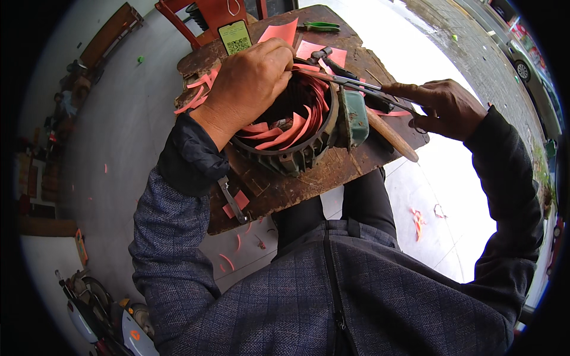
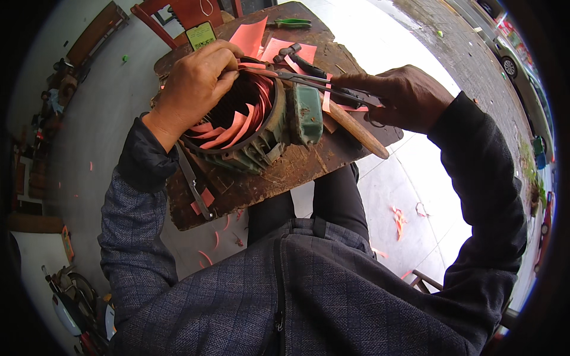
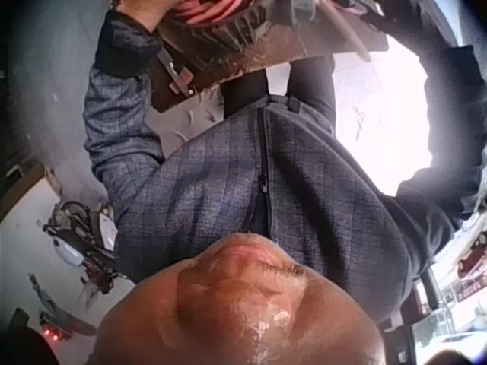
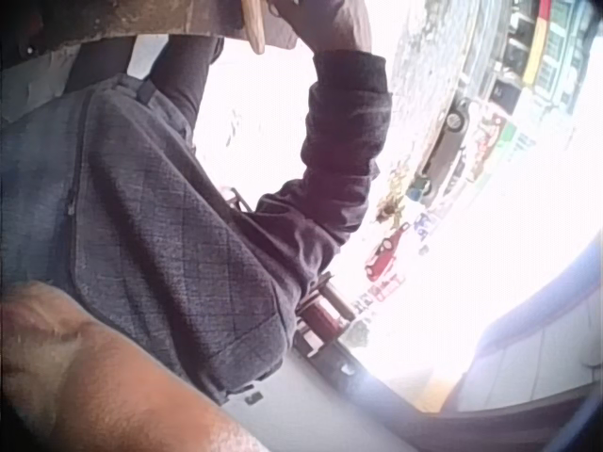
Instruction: The person inserts pink insulating paper into the slots of a motor stator, using a wooden stick to press the paper into place. They then use scissors to trim the excess paper flush with the stator surface.
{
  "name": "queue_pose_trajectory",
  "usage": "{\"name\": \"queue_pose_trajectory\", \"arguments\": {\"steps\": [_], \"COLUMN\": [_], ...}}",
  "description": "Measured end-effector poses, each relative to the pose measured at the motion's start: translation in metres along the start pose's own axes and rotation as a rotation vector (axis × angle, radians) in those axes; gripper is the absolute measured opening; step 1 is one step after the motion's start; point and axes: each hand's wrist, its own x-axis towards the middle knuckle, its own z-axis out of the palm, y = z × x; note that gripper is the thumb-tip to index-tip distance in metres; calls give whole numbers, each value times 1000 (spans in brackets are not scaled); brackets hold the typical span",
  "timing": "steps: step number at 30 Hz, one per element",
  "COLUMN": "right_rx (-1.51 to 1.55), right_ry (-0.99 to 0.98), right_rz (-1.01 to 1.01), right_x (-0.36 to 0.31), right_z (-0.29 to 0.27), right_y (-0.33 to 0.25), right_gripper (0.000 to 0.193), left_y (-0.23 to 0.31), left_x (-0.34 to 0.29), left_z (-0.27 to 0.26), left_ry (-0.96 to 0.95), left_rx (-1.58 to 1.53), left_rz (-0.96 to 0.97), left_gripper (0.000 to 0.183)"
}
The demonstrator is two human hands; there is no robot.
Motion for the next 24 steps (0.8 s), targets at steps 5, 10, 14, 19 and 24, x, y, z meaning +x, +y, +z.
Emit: {"name": "queue_pose_trajectory", "arguments": {"steps": [5,10,14,19,24], "right_rx": [-143,-181,-186,-308,-505], "right_ry": [-24,12,-6,37,23], "right_rz": [48,10,21,-66,-109], "right_x": [-9,-11,-5,4,11], "right_z": [-5,-2,1,-11,-40], "right_y": [6,12,14,18,17], "right_gripper": [70,68,74,61,64], "left_y": [0,-1,-2,-4,-5], "left_x": [-1,0,0,0,-1], "left_z": [0,2,3,5,5], "left_ry": [-3,27,39,42,35], "left_rx": [-80,-159,-175,-155,-179], "left_rz": [-15,-53,-41,-36,-60], "left_gripper": [11,8,8,8,8]}}
